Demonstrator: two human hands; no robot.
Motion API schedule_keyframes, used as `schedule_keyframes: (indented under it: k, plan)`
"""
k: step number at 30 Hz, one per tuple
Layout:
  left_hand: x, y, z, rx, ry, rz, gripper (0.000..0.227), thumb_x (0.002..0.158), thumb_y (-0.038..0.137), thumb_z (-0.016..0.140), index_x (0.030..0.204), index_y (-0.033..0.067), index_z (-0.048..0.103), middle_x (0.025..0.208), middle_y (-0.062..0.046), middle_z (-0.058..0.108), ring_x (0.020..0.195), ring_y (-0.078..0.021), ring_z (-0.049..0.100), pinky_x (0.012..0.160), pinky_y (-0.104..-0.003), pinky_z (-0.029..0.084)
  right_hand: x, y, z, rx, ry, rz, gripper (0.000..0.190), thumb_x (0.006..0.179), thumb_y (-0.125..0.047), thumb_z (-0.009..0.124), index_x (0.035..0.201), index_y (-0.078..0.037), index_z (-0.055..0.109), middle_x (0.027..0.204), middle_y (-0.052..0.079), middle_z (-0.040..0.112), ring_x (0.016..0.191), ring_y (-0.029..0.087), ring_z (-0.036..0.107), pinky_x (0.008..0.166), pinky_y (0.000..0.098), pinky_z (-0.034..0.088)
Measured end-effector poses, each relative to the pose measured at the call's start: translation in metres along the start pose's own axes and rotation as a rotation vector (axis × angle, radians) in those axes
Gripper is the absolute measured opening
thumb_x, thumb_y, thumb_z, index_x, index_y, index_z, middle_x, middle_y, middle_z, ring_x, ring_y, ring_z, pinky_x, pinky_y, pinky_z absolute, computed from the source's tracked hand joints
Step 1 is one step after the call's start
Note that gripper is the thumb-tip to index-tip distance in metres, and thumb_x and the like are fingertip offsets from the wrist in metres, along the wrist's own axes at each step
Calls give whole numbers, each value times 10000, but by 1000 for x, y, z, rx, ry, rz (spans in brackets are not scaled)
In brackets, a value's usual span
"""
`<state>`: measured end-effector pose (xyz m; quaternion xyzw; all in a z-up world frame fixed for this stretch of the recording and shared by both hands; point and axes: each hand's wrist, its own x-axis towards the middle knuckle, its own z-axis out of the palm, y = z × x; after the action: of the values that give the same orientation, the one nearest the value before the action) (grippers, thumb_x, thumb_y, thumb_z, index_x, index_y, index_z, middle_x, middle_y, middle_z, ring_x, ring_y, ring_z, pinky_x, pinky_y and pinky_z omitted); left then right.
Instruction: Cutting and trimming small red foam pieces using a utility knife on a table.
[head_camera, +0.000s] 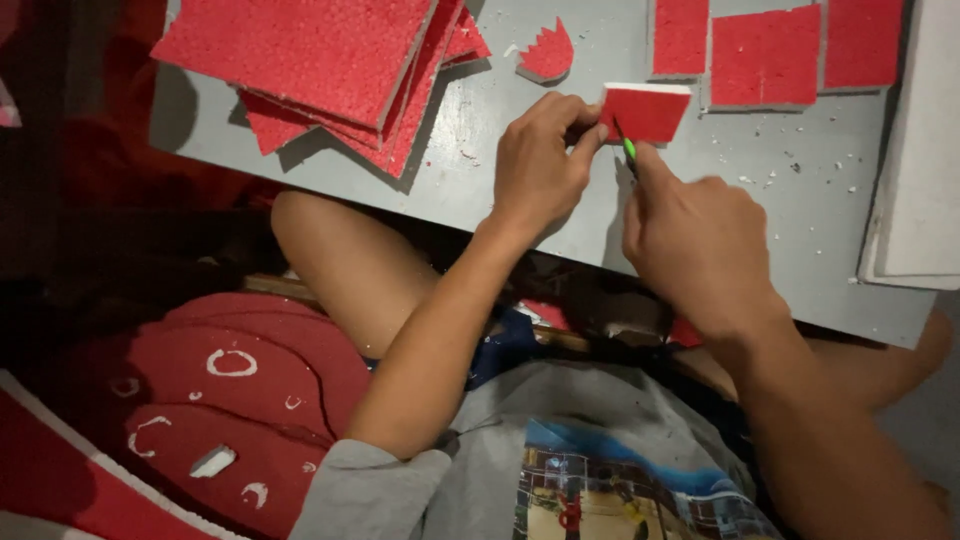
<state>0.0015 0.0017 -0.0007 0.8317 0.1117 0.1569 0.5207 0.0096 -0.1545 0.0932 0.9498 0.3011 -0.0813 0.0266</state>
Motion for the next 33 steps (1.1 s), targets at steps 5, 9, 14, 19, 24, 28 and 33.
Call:
schedule_keyframes:
  k: [5, 9, 14, 19, 24, 28, 33]
  plan:
    - [2, 5, -3, -5, 13, 9, 77, 921, 183, 686, 880, 120, 670, 849, -5, 682, 737, -184, 660, 666, -346, 512, 15, 7, 19, -70, 66, -36, 360, 1042, -246, 512, 1396, -176, 525, 532, 175, 588, 407, 469, 544, 375, 505, 377]
    - [1, 1, 1, 1, 25, 0, 75, 918, 197, 677, 907, 123, 679, 878, -27, 697, 740, -198, 660, 655, -357, 512, -5, 7, 15, -49, -5, -6, 459, 1030, -261, 513, 1480, -230, 426, 560, 169, 633, 468, 506, 592, 413, 537, 395]
    - [2, 0, 1, 25, 20, 47, 103, 926, 202, 682, 878, 115, 656, 853, -25, 683, 725, -199, 652, 637, -359, 497, 4, 13, 36, -73, 77, -34, 546, 991, -217, 551, 1522, -217, 421, 549, 171, 611, 424, 483, 563, 396, 524, 400]
    - [2, -1, 1, 15, 38, 35, 75, 915, 199, 702, 909, 126, 687, 852, -2, 698, 715, -171, 655, 633, -327, 505, -7, 17, 35, -47, 69, -69, 488, 1042, -229, 535, 1514, -229, 410, 528, 118, 591, 422, 439, 552, 395, 490, 380]
    - [1, 4, 0, 13, 18, -15, 94, 907, 207, 693, 914, 114, 702, 907, -20, 718, 778, -199, 713, 707, -347, 548, -1, 22, 56, 15, 167, -65, 543, 989, -184, 531, 1520, -243, 434, 550, 143, 582, 438, 488, 551, 377, 538, 362]
    - [3, 3, -2, 10, 39, 5, 93, 911, 209, 694, 902, 117, 685, 889, 10, 719, 766, -169, 672, 681, -323, 538, -29, 27, 40, 66, 45, 9, 457, 1034, -257, 511, 1488, -274, 464, 574, 146, 618, 491, 487, 582, 435, 531, 389]
    - [-2, 24, -15, -228, 24, -163, 375, 884, 163, 746, 1238, 148, 622, 940, -2, 711, 840, -118, 679, 812, -257, 607, -60, 51, 21, 203, -204, 210, 524, 1004, -344, 485, 1525, -396, 517, 771, 151, 743, 754, 438, 694, 670, 538, 502]
